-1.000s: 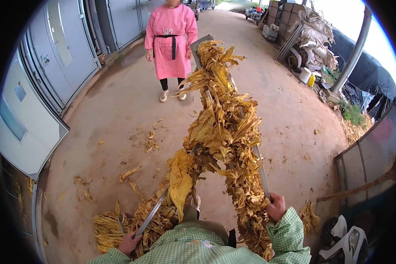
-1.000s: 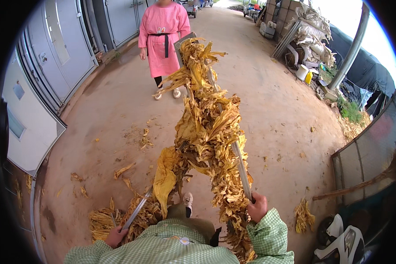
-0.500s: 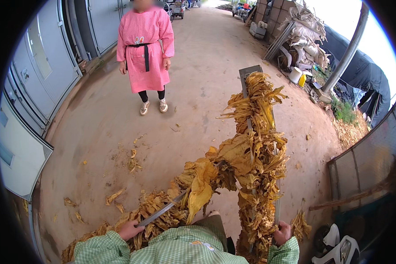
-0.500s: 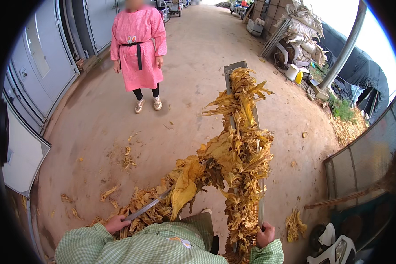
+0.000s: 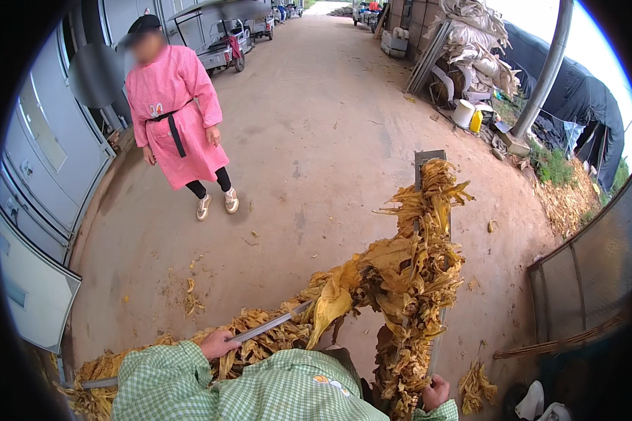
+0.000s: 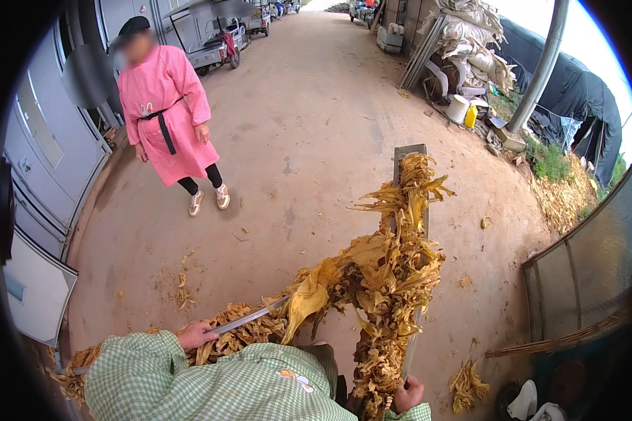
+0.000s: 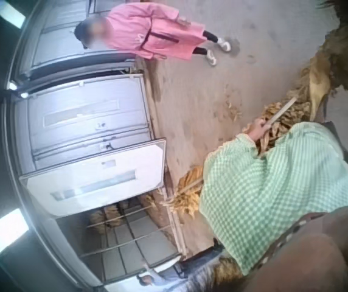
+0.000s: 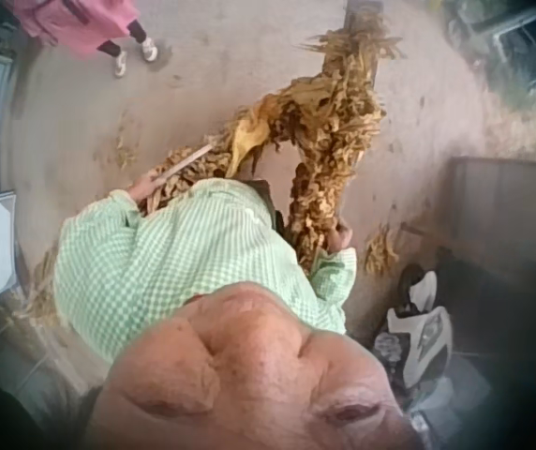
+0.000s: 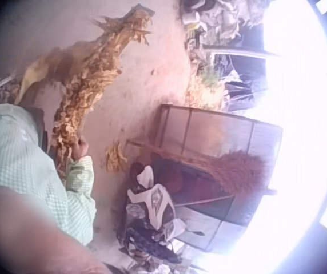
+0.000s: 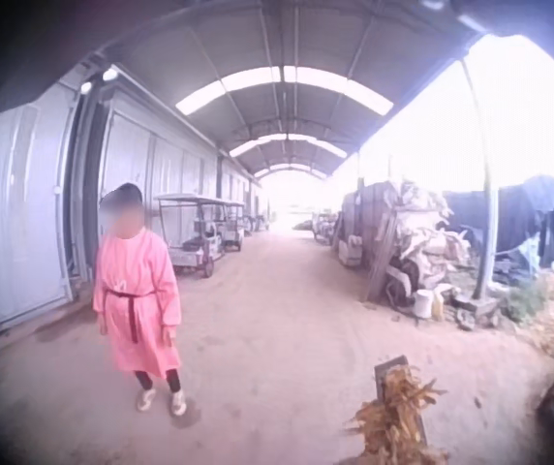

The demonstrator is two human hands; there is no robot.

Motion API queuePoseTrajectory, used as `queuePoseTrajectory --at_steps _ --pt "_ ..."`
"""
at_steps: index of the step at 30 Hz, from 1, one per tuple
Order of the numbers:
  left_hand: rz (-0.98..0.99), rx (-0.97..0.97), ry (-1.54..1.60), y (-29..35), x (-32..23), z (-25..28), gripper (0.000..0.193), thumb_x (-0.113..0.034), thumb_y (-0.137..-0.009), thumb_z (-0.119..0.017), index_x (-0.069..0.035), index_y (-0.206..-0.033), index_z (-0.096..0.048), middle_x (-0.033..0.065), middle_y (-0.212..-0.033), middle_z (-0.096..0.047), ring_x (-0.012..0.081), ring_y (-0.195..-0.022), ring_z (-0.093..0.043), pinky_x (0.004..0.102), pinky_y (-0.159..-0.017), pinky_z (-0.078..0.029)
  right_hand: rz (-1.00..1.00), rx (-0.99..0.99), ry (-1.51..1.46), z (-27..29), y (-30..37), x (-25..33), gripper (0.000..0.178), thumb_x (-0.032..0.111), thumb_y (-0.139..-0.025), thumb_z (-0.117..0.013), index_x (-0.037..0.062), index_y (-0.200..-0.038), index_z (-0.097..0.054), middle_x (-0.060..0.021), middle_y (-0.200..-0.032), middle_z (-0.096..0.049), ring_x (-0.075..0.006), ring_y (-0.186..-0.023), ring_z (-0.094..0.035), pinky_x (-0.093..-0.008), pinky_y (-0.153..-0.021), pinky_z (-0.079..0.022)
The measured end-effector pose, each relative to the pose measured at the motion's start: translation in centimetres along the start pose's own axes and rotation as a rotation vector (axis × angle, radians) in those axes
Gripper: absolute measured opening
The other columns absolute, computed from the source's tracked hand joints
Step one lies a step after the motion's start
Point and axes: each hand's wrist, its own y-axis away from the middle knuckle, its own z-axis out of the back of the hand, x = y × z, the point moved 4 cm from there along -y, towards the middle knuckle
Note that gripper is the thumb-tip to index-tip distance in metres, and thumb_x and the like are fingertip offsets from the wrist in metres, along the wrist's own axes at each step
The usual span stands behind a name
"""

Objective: The person picks up dried yellow leaves from the ground, walks to a covered area, and places them onto metal racks. They then carry the loaded racks into a storage shed and add the leaves to a large pile.

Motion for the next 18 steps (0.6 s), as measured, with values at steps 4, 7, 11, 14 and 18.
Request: queuePoseTrajectory --at_steps 4,7,11,14,18 --pt "-0.088 0.109 -0.055 -7.1 -6.2 0.5 0.038 -0.038 -0.076 -0.057 -0.002 -0.087 -0.056 0.01 -0.072 -0.055 0.0201 -0.066 -0.051 0.0343 -0.059 -0.04 -0.043 -0.108 -0.127 2.1 -5.0 3.3 0.005 -0.005 -0.068 -0.051 -0.0066 -0.066 -0.055 -0.0026 -0.056 -0.052 -0.0068 -0.049 -0.044 -0.0217 -0.044 -0.033" --pt "-0.102 0.372 -0.368 -14.0 -11.2 0.5 0.042 -0.042 -0.078 -0.053 -0.002 -0.089 -0.055 0.0097 -0.072 -0.054 0.0211 -0.069 -0.051 0.0349 -0.062 -0.04 -0.041 -0.078 -0.103 3.9 -9.3 4.5 0.012 0.003 -0.072 -0.057 -0.0054 -0.08 -0.058 -0.0042 -0.067 -0.056 -0.0096 -0.058 -0.047 -0.0238 -0.051 -0.037" --pt "-0.154 0.4 -0.305 -21.9 -18.2 0.1 0.045 -0.045 -0.077 -0.051 -0.002 -0.089 -0.055 0.0104 -0.075 -0.055 0.0217 -0.072 -0.053 0.0353 -0.064 -0.041 0.046 -0.086 0.001 6.3 -15.3 4.2 0.02 0.013 -0.079 -0.057 -0.0016 -0.091 -0.059 -0.0047 -0.079 -0.06 -0.0126 -0.07 -0.051 -0.0259 -0.062 -0.043" --pt "-0.233 0.309 -0.272 -25.5 -27.5 1.9 0.041 -0.041 -0.075 -0.054 -0.003 -0.088 -0.054 0.0104 -0.077 -0.056 0.0199 -0.072 -0.053 0.0333 -0.064 -0.04 0.026 -0.158 0.145 7.6 -20.1 1.7 0.016 0.013 -0.079 -0.056 -0.0019 -0.085 -0.059 -0.003 -0.072 -0.057 -0.0118 -0.064 -0.048 -0.0261 -0.058 -0.041" --pt "-0.324 0.278 -0.17 -30.5 -35.0 3.3 0.032 -0.033 -0.074 -0.059 -0.004 -0.087 -0.053 0.0079 -0.072 -0.052 0.0175 -0.067 -0.05 0.033 -0.059 -0.038 0.083 -0.267 0.059 11.9 -27.0 4.6 0.013 0.013 -0.078 -0.057 0.001 -0.082 -0.058 -0.0021 -0.074 -0.056 -0.0109 -0.068 -0.047 -0.0259 -0.06 -0.04"
